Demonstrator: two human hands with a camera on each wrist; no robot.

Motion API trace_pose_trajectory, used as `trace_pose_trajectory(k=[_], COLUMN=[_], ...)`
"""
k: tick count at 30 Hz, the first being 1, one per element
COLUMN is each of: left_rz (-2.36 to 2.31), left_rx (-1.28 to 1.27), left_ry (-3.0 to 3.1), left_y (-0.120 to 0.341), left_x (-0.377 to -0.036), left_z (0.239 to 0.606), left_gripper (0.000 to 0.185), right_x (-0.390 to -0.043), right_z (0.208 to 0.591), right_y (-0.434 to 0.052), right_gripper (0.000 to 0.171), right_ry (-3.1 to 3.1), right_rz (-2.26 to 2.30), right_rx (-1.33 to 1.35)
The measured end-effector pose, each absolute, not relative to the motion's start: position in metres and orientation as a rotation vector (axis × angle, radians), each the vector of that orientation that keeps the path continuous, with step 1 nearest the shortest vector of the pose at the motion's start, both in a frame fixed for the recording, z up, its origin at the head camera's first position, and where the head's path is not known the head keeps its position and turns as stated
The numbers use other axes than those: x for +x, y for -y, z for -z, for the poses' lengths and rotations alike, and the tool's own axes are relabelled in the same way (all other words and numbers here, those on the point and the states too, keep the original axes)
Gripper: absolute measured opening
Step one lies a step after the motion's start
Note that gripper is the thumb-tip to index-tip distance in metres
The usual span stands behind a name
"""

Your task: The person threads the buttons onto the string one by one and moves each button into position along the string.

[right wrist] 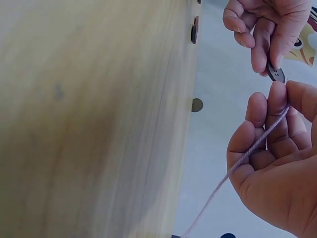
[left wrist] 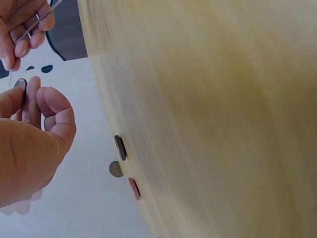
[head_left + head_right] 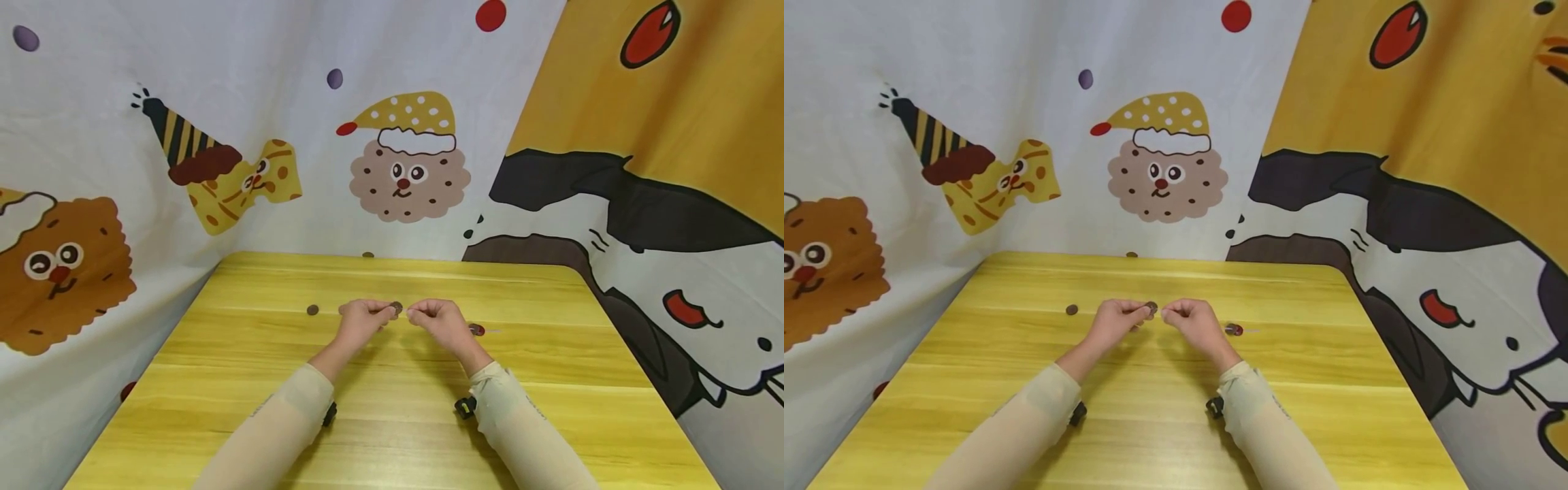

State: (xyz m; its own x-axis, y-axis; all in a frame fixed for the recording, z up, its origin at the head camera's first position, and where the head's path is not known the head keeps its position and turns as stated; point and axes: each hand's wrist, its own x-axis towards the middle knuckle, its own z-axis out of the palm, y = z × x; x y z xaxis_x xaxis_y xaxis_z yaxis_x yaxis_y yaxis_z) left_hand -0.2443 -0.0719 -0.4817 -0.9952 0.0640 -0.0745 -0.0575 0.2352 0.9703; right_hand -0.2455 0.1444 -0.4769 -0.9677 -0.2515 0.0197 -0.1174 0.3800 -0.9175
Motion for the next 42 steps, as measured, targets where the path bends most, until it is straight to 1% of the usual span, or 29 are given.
trace_pose_trajectory(k=[3, 12, 19, 24, 31, 38, 42], left_rz=[-1.903, -1.924, -1.935, -1.941, -1.910, -1.851, -1.836], left_rx=[-0.018, -0.057, -0.015, -0.003, 0.016, 0.021, 0.014], left_ry=[-2.378, -2.401, -2.432, -2.480, -2.556, -2.675, -2.702], left_y=[0.070, 0.065, 0.060, 0.057, 0.051, 0.048, 0.047], left_x=[-0.243, -0.240, -0.238, -0.235, -0.233, -0.233, -0.234], left_z=[0.481, 0.481, 0.480, 0.478, 0.480, 0.482, 0.482], left_gripper=[0.021, 0.020, 0.022, 0.019, 0.016, 0.015, 0.015], right_x=[-0.245, -0.247, -0.246, -0.244, -0.243, -0.243, -0.243], right_z=[0.477, 0.479, 0.479, 0.479, 0.482, 0.482, 0.482], right_y=[-0.144, -0.144, -0.143, -0.142, -0.141, -0.141, -0.141], right_gripper=[0.023, 0.021, 0.024, 0.025, 0.021, 0.029, 0.029], right_ry=[-2.535, -2.560, -2.580, -2.589, -2.612, -2.616, -2.620], right_rz=[1.656, 1.640, 1.628, 1.629, 1.628, 1.637, 1.639], right_rx=[-0.322, -0.286, -0.270, -0.255, -0.211, -0.175, -0.171])
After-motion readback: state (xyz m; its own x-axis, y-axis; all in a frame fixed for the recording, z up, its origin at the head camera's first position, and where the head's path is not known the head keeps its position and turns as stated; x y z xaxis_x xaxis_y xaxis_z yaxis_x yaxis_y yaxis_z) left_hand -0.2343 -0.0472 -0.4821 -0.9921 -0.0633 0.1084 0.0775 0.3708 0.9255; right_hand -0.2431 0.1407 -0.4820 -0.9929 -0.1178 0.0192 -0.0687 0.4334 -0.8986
